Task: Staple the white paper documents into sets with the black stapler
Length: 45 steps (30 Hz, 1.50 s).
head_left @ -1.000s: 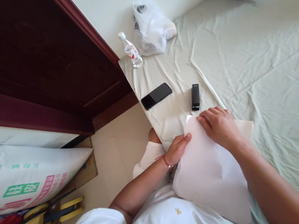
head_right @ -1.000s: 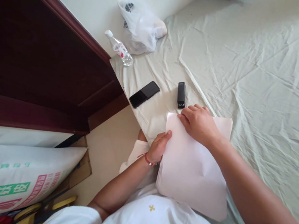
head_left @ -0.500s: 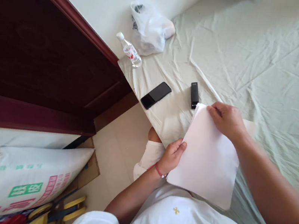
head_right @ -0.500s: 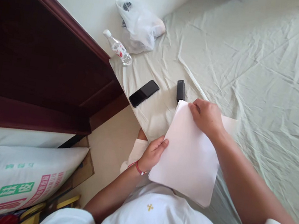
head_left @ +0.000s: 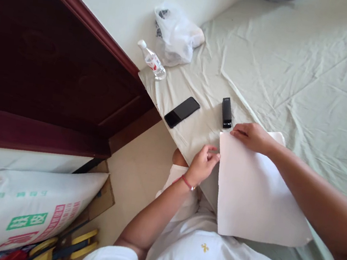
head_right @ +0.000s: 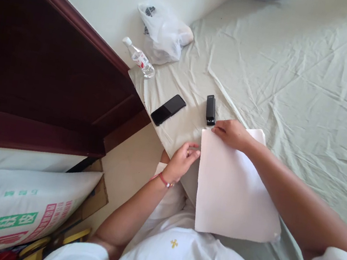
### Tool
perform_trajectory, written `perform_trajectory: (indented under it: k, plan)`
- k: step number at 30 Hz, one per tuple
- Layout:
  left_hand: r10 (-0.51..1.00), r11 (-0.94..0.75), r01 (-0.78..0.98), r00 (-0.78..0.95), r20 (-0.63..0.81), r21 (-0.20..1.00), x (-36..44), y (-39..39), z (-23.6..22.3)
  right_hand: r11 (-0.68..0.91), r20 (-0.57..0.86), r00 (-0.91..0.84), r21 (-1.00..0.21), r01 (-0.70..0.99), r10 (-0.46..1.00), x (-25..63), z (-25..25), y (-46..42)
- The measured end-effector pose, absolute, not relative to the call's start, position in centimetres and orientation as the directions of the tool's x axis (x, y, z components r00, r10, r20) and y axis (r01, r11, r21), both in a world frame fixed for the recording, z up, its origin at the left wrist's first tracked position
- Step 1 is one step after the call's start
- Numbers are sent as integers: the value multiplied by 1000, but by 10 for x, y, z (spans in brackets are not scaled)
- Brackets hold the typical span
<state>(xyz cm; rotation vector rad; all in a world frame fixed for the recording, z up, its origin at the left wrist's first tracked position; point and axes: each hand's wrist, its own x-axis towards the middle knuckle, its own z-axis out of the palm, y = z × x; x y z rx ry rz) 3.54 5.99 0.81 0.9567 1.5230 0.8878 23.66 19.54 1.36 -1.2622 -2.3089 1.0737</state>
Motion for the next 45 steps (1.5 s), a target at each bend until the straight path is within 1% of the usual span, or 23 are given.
perform_trajectory:
  k: [3,5,8,12,15,19,23,29,34,35,37,40,43,44,45]
  plan:
    - [885,444,-24,-146,-442,896,43,101,16,404,-24,-614,-733,547,789,237,10,204]
    - [856,486,-78,-156,-492,870,48,123,19,440,10,-638,-733,520,770,238,7,208]
    - [832,524,-62,-178,-526,849,56,144,17,480,39,-650,-708,518,759,238,-1,211]
    - [817,529,-47,-244,-523,848,63,155,12,480,83,-542,-588,651,836,239,-13,208]
    - [785,563,-60,-273,-556,824,67,159,13,430,58,-480,-546,719,875,239,-19,206]
    - [754,606,-54,-279,-595,794,69,164,16,434,1,-511,-530,728,860,242,-21,214]
    - [753,612,-12,-296,-587,791,70,171,13,471,-34,-564,-512,719,825,244,-20,230]
    - [768,594,58,-335,-545,802,72,182,8,502,-93,-598,-450,739,796,240,-20,247]
    - [786,583,120,-335,-520,803,66,186,-1,526,-88,-614,-431,733,785,238,-18,254]
    - [804,564,169,-338,-490,809,63,185,-4,529,-82,-614,-427,733,785,238,-18,256]
    - [864,484,361,-342,-370,797,55,184,-8,532,-75,-613,-422,734,787,239,-18,257]
    - [958,259,692,-274,-87,673,45,181,-10,533,-70,-612,-421,734,788,239,-20,259]
    - [983,-23,844,-79,167,535,39,176,-10,527,-65,-606,-426,735,793,239,-21,257]
    - [977,-111,867,4,215,486,38,175,-11,523,-66,-602,-427,738,796,238,-21,257]
    - [969,-178,879,79,233,442,37,173,-12,518,-68,-598,-427,741,799,238,-20,256]
